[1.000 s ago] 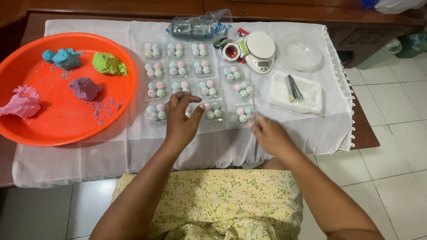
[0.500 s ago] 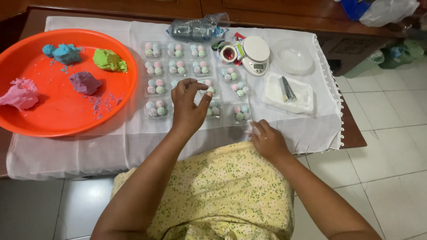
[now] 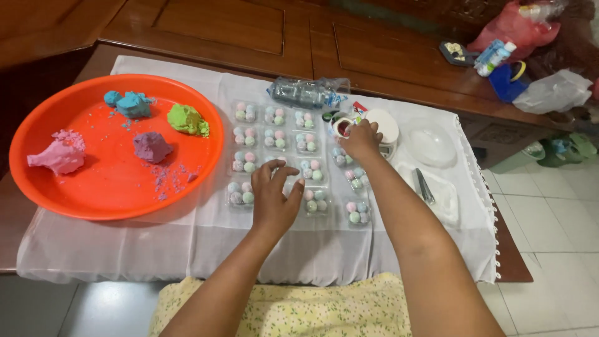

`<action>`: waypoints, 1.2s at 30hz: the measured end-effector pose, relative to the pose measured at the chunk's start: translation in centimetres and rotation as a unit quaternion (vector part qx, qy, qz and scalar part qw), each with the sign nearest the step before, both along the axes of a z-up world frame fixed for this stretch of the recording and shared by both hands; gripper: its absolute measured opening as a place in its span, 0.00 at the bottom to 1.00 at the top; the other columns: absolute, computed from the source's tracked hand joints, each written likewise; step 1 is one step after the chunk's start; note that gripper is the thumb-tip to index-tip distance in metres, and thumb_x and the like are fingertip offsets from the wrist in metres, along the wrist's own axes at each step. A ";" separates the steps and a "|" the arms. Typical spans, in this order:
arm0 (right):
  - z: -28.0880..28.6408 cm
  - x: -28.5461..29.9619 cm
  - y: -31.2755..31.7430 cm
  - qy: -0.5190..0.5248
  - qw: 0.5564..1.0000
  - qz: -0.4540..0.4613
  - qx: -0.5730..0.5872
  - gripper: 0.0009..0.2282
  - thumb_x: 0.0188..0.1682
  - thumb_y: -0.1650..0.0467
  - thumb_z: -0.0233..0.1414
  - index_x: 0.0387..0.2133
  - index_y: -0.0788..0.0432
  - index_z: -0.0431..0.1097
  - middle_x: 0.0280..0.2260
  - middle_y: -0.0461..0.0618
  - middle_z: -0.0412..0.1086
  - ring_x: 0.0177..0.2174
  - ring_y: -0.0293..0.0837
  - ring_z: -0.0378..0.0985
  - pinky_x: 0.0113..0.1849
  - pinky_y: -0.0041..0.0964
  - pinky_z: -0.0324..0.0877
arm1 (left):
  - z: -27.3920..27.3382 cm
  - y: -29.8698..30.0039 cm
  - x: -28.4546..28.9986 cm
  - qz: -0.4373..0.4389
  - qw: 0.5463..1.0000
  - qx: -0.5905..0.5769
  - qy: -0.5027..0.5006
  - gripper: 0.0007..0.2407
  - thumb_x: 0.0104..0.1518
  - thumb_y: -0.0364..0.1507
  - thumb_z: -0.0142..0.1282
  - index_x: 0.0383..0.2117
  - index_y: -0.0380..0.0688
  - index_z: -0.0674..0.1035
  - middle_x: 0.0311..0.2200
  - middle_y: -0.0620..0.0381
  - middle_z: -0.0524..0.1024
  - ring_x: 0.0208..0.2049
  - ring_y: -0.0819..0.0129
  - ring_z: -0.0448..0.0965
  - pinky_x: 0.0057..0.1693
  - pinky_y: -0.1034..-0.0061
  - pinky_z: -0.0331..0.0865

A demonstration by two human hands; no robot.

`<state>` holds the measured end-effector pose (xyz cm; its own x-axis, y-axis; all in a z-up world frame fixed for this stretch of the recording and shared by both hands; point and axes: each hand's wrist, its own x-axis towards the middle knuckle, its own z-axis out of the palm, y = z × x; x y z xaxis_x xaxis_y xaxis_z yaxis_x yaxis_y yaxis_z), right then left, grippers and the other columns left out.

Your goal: The person organizes colored food balls into clear plastic containers using a metal tool and prepares packaging tape.

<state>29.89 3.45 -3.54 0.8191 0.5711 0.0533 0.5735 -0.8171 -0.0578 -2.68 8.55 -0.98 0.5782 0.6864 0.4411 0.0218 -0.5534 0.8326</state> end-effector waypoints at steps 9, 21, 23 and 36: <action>-3.5 3.5 1.2 0.022 0.990 -0.007 0.139 0.12 0.50 0.60 0.56 0.44 0.48 0.77 0.47 0.48 0.64 0.51 0.58 0.63 0.47 0.60 0.68 | 1.9 -0.1 -0.2 -0.042 0.997 -0.067 0.019 0.05 0.58 0.30 0.59 0.38 0.50 0.80 0.43 0.55 0.72 0.48 0.53 0.73 0.54 0.63 0.68; 13.8 -14.5 -10.9 0.301 0.792 0.510 0.150 0.09 0.51 0.68 0.58 0.27 0.63 0.71 0.32 0.55 0.71 0.36 0.55 0.74 0.43 0.49 0.68 | 4.3 1.0 -3.3 -0.352 0.931 -0.044 -0.082 0.23 0.53 0.25 0.52 0.60 0.49 0.73 0.57 0.48 0.69 0.62 0.46 0.64 0.65 0.54 0.58; 15.1 -14.9 -11.3 0.345 0.784 0.500 0.132 0.10 0.52 0.68 0.58 0.26 0.63 0.71 0.31 0.54 0.71 0.35 0.51 0.73 0.42 0.47 0.68 | 3.4 0.5 -3.2 -0.381 0.915 -0.113 -0.072 0.21 0.54 0.26 0.52 0.57 0.46 0.75 0.53 0.48 0.73 0.58 0.52 0.68 0.61 0.57 0.62; 11.4 -14.6 -9.0 0.436 0.787 0.238 0.366 0.13 0.53 0.74 0.55 0.51 0.64 0.71 0.35 0.41 0.67 0.35 0.31 0.71 0.37 0.23 0.71 | 1.4 1.1 -1.6 -0.356 0.824 -0.424 -0.120 0.19 0.55 0.23 0.64 0.52 0.43 0.74 0.33 0.54 0.75 0.33 0.71 0.76 0.36 0.81 0.75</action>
